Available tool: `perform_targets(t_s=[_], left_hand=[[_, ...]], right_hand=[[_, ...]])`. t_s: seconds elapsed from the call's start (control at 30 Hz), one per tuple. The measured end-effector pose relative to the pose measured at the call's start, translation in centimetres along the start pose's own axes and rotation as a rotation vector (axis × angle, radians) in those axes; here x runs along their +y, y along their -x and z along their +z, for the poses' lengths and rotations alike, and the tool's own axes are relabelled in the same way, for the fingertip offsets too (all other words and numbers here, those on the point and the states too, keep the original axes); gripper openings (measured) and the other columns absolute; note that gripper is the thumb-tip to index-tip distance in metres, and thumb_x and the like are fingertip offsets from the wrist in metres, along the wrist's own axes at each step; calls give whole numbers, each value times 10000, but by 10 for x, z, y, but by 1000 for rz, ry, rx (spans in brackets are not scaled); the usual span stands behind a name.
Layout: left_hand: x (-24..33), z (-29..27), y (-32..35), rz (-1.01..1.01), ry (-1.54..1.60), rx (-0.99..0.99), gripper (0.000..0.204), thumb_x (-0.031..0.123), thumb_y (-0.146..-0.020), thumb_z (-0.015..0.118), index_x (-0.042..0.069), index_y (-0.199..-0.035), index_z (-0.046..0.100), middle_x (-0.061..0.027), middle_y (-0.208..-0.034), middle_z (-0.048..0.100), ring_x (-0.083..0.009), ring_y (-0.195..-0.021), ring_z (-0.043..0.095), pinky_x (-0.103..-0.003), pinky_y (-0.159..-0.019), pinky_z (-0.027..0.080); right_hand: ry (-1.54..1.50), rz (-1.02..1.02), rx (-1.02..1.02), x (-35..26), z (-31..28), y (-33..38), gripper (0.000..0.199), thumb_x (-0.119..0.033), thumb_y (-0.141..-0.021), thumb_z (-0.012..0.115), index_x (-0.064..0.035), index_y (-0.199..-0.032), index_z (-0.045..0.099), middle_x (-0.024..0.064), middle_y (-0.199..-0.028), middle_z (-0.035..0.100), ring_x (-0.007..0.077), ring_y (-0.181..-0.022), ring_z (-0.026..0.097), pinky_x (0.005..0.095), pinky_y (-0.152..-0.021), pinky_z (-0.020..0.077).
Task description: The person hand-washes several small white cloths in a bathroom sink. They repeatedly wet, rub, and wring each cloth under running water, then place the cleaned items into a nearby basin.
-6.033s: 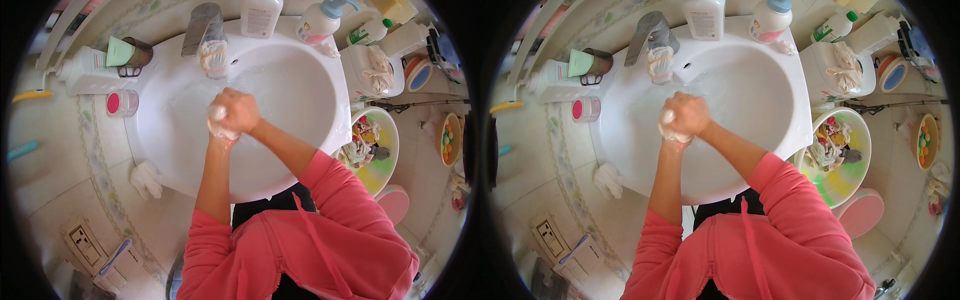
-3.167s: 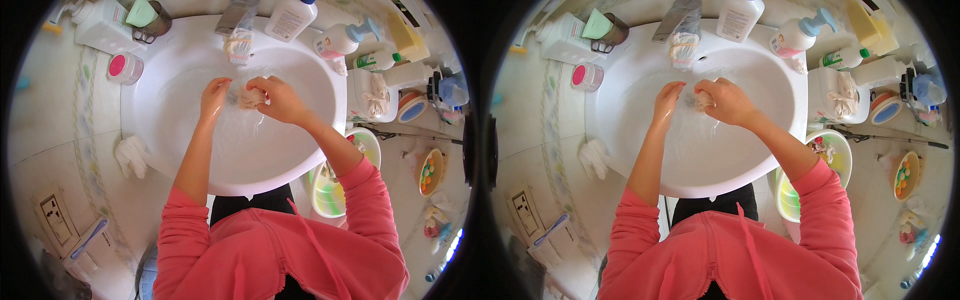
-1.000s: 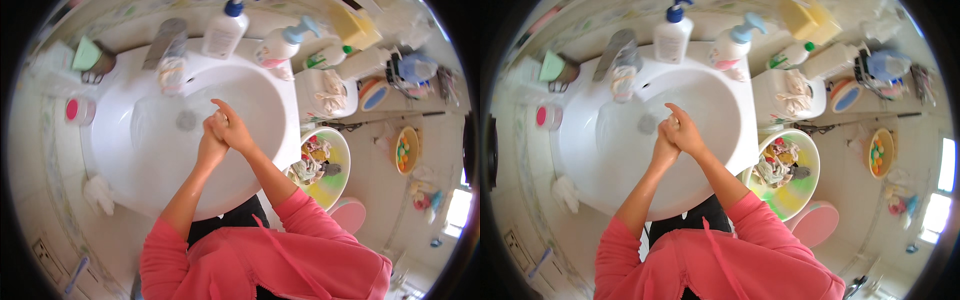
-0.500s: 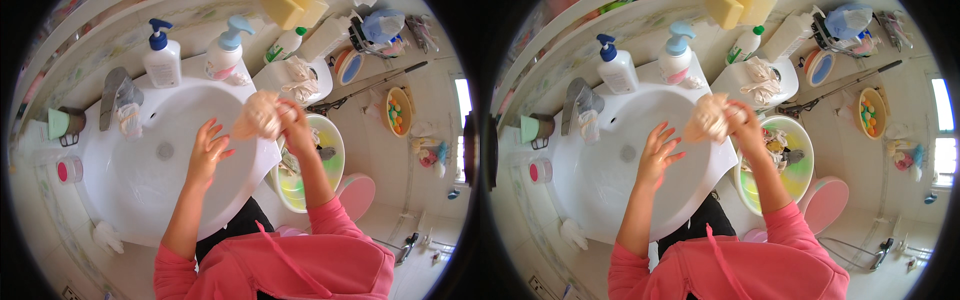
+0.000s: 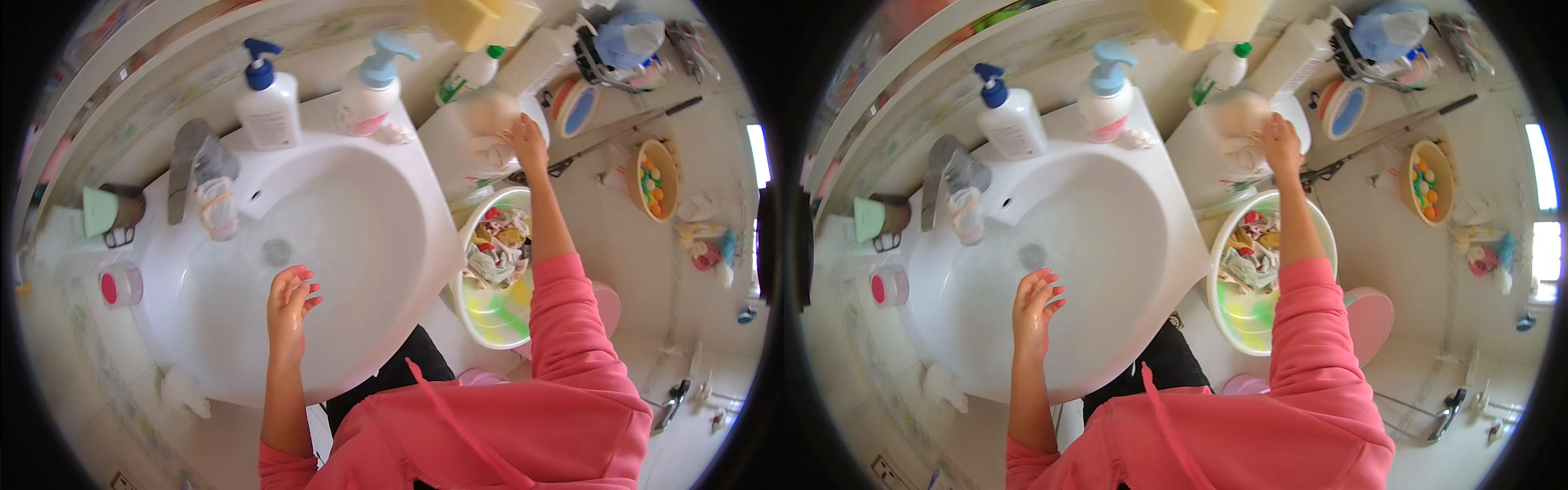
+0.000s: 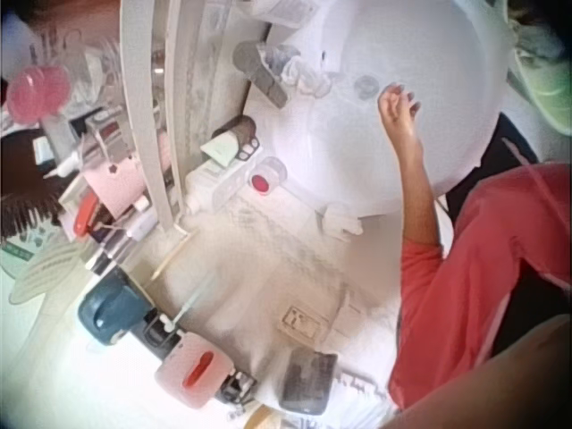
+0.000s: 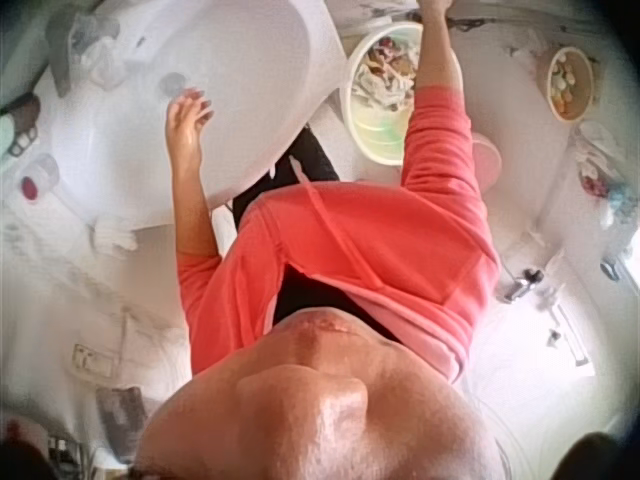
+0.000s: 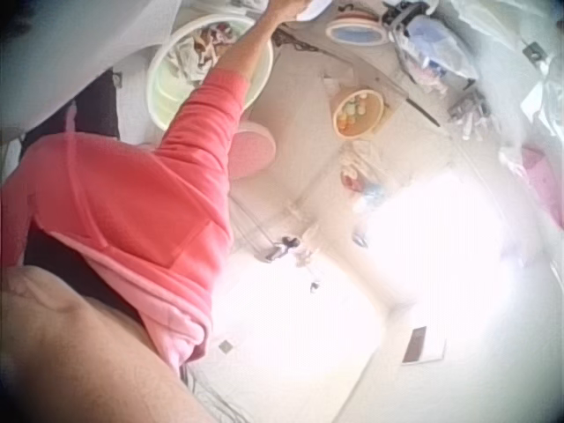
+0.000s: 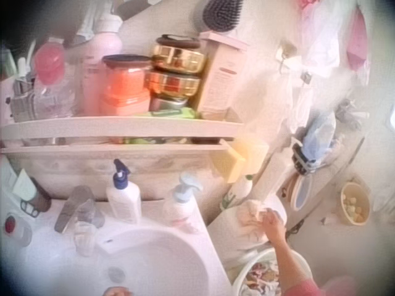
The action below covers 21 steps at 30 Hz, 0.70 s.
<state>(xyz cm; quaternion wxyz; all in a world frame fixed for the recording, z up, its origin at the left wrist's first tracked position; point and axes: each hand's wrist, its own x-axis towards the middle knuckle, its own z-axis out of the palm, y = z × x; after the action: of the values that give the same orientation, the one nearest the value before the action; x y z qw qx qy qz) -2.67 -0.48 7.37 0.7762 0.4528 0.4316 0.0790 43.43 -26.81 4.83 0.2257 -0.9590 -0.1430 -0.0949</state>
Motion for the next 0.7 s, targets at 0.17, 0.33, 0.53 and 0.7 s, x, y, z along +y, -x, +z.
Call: perform_targets(t_s=[0.17, 0.33, 0.53, 0.7], left_hand=[[5, -33, 25, 263, -78, 171, 287, 27, -886, 545, 36, -1172, 522, -86, -1136, 572, -180, -978, 574, -325, -834, 478], [12, -106, 90, 925, -824, 801, 401, -25, -792, 621, 24, -1180, 528, -154, -1205, 523, -274, -1055, 537, -372, -888, 449], [-1, -165, 134, 504, -1123, 1207, 534, -3, -721, 659, 42, -1235, 520, -184, -1251, 452, -345, -1161, 440, -416, -926, 415], [-6, -175, 133, 559, -778, 931, 558, 6, -781, 592, 79, -1316, 454, -161, -1204, 534, -248, -1068, 531, -349, -876, 443]], right_hand=[[-102, -372, 276, -40, -21, 26, 327, -190, -921, 581, -13, -1197, 597, 132, -1164, 635, 285, -1083, 584, 371, -974, 414], [-467, -427, -305, -173, -29, 160, 248, -55, -933, 517, -53, -1159, 619, 82, -1147, 640, 195, -1068, 586, 306, -908, 460], [-743, -657, -993, -275, 2, 284, 226, 29, -866, 555, -35, -1064, 644, 109, -1100, 647, 235, -1054, 600, 321, -914, 455], [-923, -606, -1375, -317, 18, 324, 293, -73, -900, 577, -55, -1193, 591, 100, -1160, 630, 232, -1075, 595, 358, -902, 475]])
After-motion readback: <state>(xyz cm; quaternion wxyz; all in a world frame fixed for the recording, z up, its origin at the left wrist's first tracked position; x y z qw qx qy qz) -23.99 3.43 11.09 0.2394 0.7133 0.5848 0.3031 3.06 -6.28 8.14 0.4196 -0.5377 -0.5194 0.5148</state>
